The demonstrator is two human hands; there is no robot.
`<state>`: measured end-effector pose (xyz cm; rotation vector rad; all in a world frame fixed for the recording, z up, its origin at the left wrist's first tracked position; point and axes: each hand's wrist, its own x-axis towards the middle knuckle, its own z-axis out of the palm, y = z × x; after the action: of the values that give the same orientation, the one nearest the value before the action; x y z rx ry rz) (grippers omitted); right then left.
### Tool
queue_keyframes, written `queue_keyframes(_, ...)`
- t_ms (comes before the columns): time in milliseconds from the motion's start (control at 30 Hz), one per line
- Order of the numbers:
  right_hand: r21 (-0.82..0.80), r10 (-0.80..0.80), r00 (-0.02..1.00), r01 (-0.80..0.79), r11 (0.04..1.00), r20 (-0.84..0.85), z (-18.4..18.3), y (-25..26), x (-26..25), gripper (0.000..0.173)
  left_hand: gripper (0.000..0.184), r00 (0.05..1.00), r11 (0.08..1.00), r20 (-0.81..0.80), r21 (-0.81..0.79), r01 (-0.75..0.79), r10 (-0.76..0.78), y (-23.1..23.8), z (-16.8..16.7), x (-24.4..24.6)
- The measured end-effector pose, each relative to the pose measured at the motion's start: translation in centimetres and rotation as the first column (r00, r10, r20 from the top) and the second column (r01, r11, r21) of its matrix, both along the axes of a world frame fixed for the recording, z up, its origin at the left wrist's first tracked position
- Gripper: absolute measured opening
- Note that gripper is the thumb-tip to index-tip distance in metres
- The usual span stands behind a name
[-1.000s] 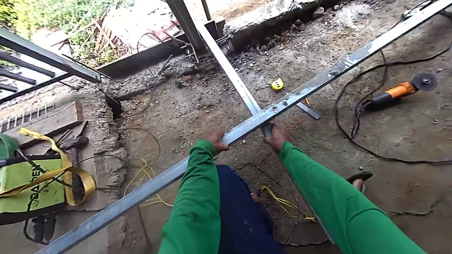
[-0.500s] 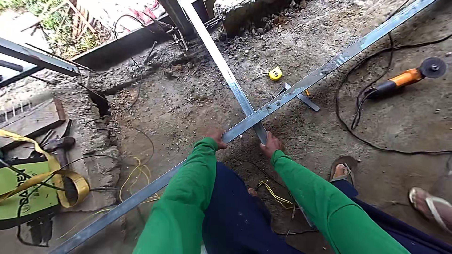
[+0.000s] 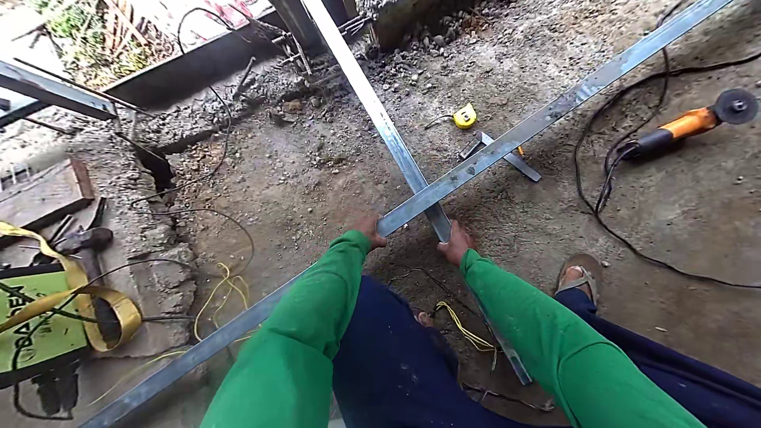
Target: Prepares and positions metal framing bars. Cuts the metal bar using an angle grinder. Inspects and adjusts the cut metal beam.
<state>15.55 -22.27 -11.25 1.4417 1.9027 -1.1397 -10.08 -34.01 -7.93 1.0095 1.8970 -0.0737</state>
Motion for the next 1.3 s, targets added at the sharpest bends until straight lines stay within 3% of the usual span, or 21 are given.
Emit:
queue_keyframes(100,-0.046,-0.01,0.999,0.008,0.999,-0.035,0.2,-3.1,0.9,0.088,0.068,1.0,1.0,0.012,0.016,0.012,-0.012,0.2,0.8,0.4)
queue_keyframes(233,0.008,-0.042,0.999,0.042,0.999,-0.018,0.0,-5.0,1.7,0.088,0.068,0.999,1.0,-0.024,-0.006,-0.027,0.027,1.1,0.8,-0.4)
queue_keyframes(400,-0.119,0.126,0.99,-0.119,0.986,0.055,0.2,-2.3,2.2,0.103,0.069,0.998,1.0,-0.069,-0.031,0.004,-0.007,1.8,-0.1,-0.7)
queue_keyframes(500,-0.215,0.098,0.988,-0.122,0.969,-0.118,0.3,-0.3,3.8,0.112,0.071,0.996,1.0,-0.085,0.018,-0.013,0.015,1.6,-0.7,-0.6)
queue_keyframes(567,-0.232,-0.062,0.968,0.004,0.973,-0.241,1.0,2.2,5.6,0.09,0.076,0.994,0.999,-0.104,0.028,-0.034,0.037,1.5,-1.5,-0.5)
queue_keyframes(633,-0.118,-0.225,0.93,0.198,0.973,-0.292,1.6,5.8,8.3,0.059,0.081,0.993,0.999,-0.104,0.008,-0.053,0.054,1.4,-1.8,-0.4)
queue_keyframes(700,0.024,-0.431,0.843,0.463,0.886,-0.323,1.7,10.0,11.4,0.046,0.077,0.992,0.998,-0.111,0.003,-0.06,0.06,1.4,-1.4,-0.3)
queue_keyframes(833,0.143,-0.704,0.587,0.799,0.585,-0.4,1.4,20.1,17.9,0.046,0.081,0.987,0.999,-0.161,-0.041,-0.034,0.027,2.2,0.1,0.2)
queue_keyframes(967,0.298,-0.749,0.566,0.823,0.484,-0.345,1.9,29.4,23.8,0.042,0.09,0.98,0.991,-0.198,-0.122,-0.052,0.027,3.0,-0.2,0.6)
queue_keyframes(1067,0.359,-0.795,0.542,0.824,0.439,-0.271,3.4,34.4,25.3,0.046,0.097,0.96,0.972,-0.274,-0.205,-0.113,0.054,3.6,0.5,1.3)
queue_keyframes(1200,0.328,-0.839,0.463,0.87,0.368,-0.286,1.0,40.6,28.2,0.063,0.1,0.929,0.934,-0.362,-0.302,-0.19,0.071,4.4,1.1,2.2)
queue_keyframes(1300,0.213,-0.854,0.329,0.941,0.262,-0.403,-1.1,43.5,28.8,0.077,0.098,0.917,0.924,-0.391,-0.318,-0.215,0.079,4.8,1.5,2.7)
